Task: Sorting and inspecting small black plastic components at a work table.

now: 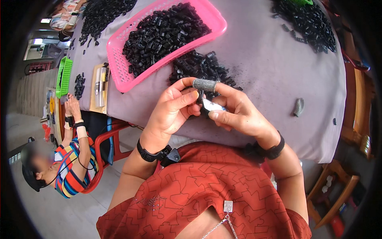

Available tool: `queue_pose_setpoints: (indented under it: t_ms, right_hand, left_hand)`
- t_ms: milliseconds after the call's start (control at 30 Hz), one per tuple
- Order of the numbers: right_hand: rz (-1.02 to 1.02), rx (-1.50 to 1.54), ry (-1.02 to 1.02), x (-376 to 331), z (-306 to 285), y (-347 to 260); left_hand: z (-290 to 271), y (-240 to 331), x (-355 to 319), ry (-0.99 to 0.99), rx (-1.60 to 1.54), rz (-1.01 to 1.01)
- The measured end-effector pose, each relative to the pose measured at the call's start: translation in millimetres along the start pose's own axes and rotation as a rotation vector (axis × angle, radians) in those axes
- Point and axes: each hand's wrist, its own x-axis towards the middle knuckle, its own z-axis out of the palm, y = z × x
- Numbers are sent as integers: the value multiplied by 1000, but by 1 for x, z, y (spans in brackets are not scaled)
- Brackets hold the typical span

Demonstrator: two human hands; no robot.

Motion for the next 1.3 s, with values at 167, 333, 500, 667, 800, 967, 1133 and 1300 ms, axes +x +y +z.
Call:
queue_pose_setpoints:
  t_ms: [167, 333, 500, 667, 800, 967, 1133, 1300]
  right_hand:
    - [0, -17, -2, -1, -1, 1]
    - [10, 15, -9, 0, -2, 0]
    - [2, 41, 7, 2, -8, 6]
    - [-87, 114, 224, 2, -6, 2]
    - [-114, 139, 264, 2, -9, 4]
    - [-73, 104, 237, 4, -7, 7]
    - [-28, 43, 189, 3, -7, 5]
    - [-17, 54, 189, 2, -7, 4]
  left_hand:
    - [3, -2, 1, -39, -33, -51]
    - [0, -4, 1, -69, -111, -94]
    - [-5, -5, 1, -112, -119, -108]
    - [6, 4, -4, 27, -11, -27]
    - [2, 4, -6, 67, 42, 16]
    - [-4, 1, -3, -30, -30, 14]
    - [-4, 0, -2, -85, -67, -4]
    - [2, 3, -3, -24, -10, -25]
